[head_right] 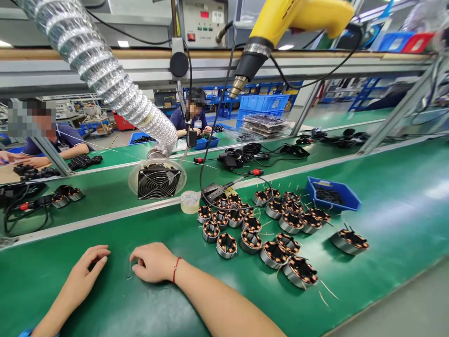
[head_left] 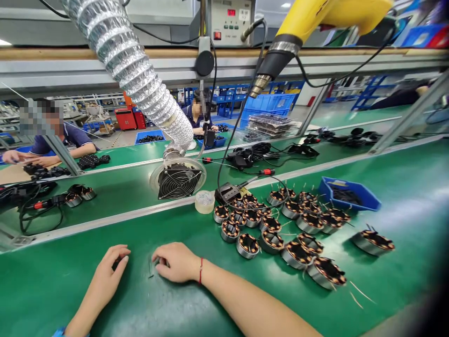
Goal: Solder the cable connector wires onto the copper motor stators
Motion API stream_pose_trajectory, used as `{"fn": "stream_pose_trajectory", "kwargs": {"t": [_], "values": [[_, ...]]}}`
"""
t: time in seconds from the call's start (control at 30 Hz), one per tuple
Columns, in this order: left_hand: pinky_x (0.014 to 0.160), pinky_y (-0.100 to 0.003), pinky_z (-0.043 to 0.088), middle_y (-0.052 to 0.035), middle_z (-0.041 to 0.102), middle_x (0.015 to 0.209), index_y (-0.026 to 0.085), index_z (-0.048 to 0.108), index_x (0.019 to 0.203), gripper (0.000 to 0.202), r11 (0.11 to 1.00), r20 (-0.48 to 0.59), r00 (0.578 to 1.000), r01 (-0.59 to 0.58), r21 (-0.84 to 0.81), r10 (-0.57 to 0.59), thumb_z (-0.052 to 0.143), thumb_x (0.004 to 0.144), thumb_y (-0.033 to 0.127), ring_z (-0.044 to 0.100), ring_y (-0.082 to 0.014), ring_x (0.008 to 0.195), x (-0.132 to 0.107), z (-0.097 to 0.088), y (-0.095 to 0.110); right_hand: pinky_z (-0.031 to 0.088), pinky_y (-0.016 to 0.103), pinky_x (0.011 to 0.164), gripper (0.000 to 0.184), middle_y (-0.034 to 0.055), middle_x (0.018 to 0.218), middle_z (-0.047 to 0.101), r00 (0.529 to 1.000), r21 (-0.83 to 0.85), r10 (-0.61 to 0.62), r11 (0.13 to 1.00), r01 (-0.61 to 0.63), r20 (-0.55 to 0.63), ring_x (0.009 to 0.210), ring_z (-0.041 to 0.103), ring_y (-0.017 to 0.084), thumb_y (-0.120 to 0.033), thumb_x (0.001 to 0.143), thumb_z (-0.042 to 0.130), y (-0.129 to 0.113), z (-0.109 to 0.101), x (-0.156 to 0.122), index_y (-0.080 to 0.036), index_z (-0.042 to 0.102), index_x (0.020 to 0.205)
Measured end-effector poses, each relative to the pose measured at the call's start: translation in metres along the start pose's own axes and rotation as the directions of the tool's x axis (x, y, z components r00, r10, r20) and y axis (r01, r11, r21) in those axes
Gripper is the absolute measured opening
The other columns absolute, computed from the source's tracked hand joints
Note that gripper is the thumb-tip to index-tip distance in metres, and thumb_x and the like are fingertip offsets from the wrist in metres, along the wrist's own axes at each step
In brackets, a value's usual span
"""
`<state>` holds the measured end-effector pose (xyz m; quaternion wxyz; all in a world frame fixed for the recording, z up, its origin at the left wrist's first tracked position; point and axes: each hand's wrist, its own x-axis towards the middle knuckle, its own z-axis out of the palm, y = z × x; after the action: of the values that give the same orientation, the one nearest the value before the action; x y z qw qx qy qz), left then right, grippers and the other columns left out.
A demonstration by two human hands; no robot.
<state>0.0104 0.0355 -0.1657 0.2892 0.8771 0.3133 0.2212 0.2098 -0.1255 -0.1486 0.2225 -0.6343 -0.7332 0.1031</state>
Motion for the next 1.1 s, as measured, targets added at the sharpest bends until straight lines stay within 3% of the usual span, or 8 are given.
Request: {"fn": "stream_pose_trajectory", "kwargs": {"t": [0.27,0.63,1.1], "values": [[0.097,-0.047,0.050,-0.0085,0.066,0.109,0.024,0.068,0.091,0.036,0.992,0.122,0.992,-0.057,0.116,0.043,0.046,0.086,0.051,0.061,-0.0252,0.107,-0.004,0.000,-0.003,0.045,0.016,0.070,0.022,0.0006,0.086,0.068,1.000,0.189,-0.009,0.982,0.004,0.028,0.073,0.062,0.009,-0.022,0.080,0.059,0.012,-0.007,-0.005,-0.016,0.067,0.100],[0.093,-0.039,0.055,-0.0065,0.067,0.109,0.025,0.069,0.092,0.030,0.973,0.110,0.988,-0.130,0.191,0.110,0.051,0.084,0.049,0.065,-0.0230,0.104,-0.004,0.002,-0.023,0.044,0.020,0.072,0.024,-0.0012,0.085,0.069,1.000,0.200,0.004,0.980,-0.009,0.027,0.078,0.062,0.012,-0.028,0.079,0.060,0.013,-0.001,-0.003,-0.020,0.069,0.100],[0.095,-0.040,0.053,-0.0074,0.066,0.111,0.025,0.069,0.093,0.032,0.976,0.129,0.986,-0.125,0.179,0.103,0.049,0.085,0.049,0.064,-0.0238,0.107,-0.002,-0.002,-0.012,0.046,0.025,0.084,0.028,0.0025,0.099,0.070,0.999,0.143,0.028,0.989,-0.033,0.035,0.092,0.064,0.015,-0.019,0.086,0.047,0.012,0.001,-0.003,-0.021,0.069,0.103]]}}
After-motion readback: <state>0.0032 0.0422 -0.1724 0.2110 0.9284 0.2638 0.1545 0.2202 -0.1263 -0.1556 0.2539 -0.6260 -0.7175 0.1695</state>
